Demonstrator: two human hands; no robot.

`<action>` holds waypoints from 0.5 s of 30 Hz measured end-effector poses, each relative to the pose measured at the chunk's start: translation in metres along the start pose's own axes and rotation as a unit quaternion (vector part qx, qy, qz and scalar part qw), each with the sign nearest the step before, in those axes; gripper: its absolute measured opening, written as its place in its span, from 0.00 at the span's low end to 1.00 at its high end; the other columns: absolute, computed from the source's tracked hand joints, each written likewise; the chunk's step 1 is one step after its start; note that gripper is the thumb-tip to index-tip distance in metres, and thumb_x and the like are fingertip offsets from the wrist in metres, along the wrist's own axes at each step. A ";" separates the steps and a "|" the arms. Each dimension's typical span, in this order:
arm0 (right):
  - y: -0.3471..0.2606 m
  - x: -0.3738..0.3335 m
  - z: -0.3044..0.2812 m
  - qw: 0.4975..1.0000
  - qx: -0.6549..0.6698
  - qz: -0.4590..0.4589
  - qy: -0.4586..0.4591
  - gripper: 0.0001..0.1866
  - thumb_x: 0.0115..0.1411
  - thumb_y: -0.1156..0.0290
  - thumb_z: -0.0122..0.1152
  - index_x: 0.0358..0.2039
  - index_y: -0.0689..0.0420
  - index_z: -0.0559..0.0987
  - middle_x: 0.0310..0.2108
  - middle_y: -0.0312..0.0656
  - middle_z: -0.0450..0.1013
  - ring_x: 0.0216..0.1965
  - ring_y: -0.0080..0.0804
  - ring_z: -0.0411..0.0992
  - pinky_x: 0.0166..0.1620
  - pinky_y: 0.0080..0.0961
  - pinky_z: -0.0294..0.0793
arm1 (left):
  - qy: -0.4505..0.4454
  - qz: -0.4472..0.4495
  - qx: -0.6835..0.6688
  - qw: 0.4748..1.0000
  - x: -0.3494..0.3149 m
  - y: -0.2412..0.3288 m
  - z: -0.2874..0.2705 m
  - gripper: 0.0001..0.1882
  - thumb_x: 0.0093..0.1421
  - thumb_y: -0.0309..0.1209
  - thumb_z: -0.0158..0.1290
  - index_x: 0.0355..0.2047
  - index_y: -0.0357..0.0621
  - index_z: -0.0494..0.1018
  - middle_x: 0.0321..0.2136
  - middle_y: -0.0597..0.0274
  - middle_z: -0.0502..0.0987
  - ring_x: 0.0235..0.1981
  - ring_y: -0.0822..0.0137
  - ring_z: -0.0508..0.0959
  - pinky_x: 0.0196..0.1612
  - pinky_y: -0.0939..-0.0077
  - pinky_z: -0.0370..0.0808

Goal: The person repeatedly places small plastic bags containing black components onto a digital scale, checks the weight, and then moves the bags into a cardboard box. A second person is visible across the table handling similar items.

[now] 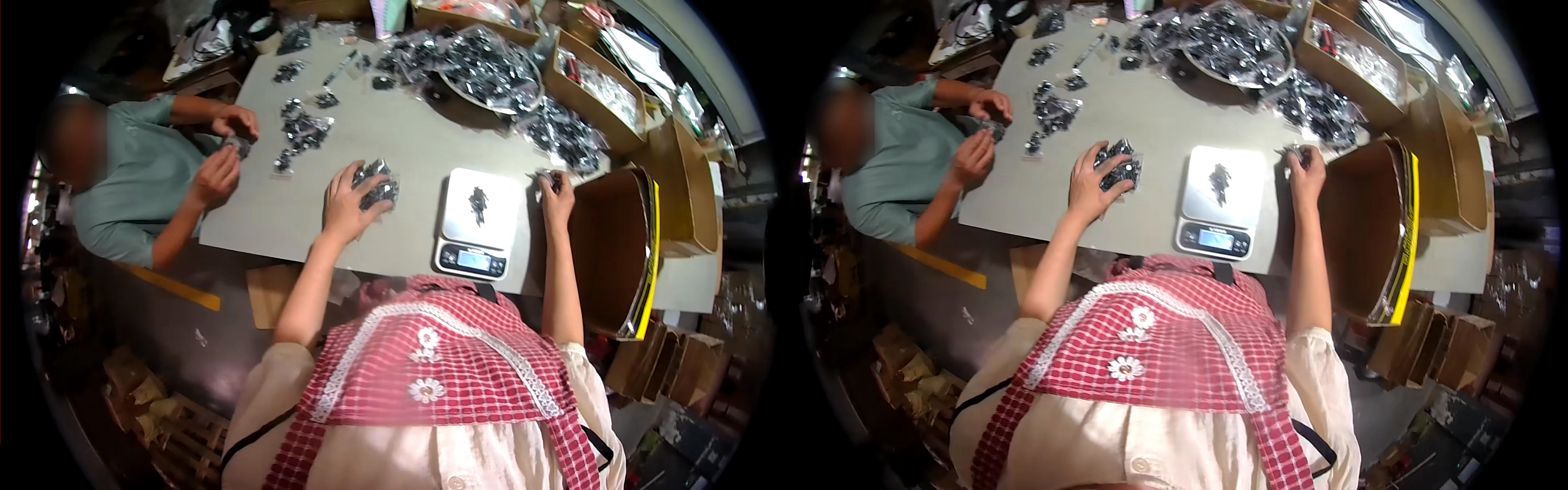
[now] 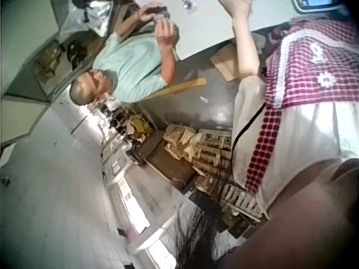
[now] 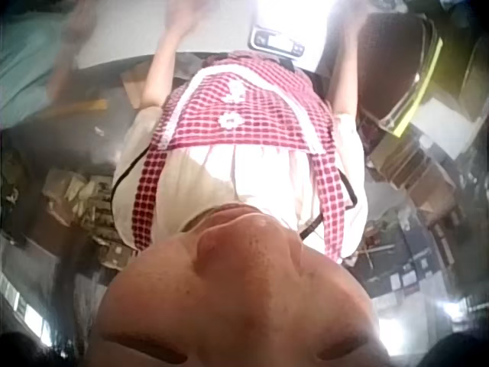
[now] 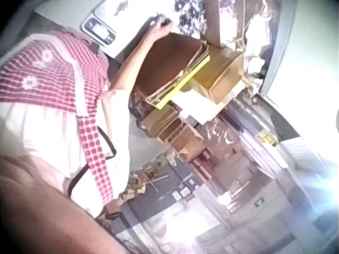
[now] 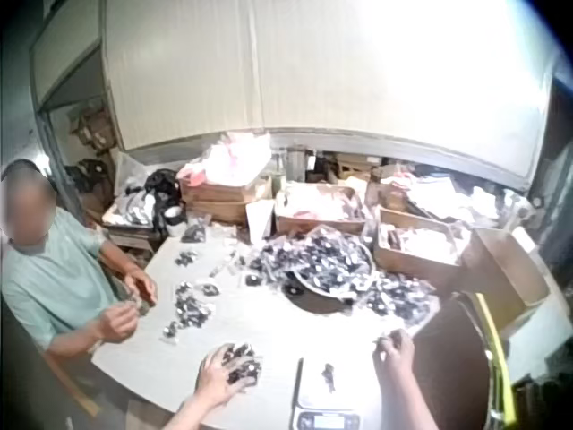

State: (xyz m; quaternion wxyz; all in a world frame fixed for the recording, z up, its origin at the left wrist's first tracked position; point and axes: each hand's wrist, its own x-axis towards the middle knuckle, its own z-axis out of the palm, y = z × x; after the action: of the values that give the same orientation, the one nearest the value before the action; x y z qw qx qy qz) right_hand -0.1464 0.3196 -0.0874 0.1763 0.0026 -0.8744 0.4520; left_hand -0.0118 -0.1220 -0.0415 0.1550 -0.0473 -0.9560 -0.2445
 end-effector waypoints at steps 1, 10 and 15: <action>-0.006 -0.001 -0.004 0.985 0.140 0.102 -0.014 0.13 0.60 0.70 0.66 0.42 0.61 0.77 0.27 0.34 0.72 0.28 0.25 0.68 0.32 0.22 0.68 | -0.005 0.020 -0.004 1.000 0.003 0.004 0.005 0.26 0.53 0.51 0.64 0.53 0.65 0.79 0.61 0.51 0.68 0.61 0.44 0.67 0.64 0.49 0.62; -0.104 -0.062 -0.062 0.893 0.375 0.248 0.020 0.08 0.67 0.69 0.59 0.39 0.62 0.78 0.23 0.31 0.69 0.21 0.15 0.64 0.27 0.16 0.69 | -0.023 0.146 -0.090 0.985 0.036 0.095 0.020 0.24 0.54 0.40 0.63 0.52 0.52 0.79 0.58 0.51 0.73 0.62 0.49 0.67 0.66 0.49 0.56; -0.129 -0.079 -0.070 0.918 0.364 0.160 0.001 0.09 0.68 0.70 0.59 0.41 0.64 0.79 0.24 0.32 0.71 0.23 0.16 0.67 0.29 0.16 0.69 | -0.110 0.290 -0.095 0.946 0.057 0.134 0.035 0.27 0.55 0.28 0.59 0.57 0.55 0.76 0.60 0.51 0.71 0.63 0.48 0.68 0.66 0.52 0.61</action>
State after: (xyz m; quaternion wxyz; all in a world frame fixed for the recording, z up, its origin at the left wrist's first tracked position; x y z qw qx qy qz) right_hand -0.0301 0.2862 0.0268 0.0900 -0.0738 -0.6382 0.7610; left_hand -0.0528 0.0132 0.0080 0.1077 -0.3636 -0.8846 -0.2715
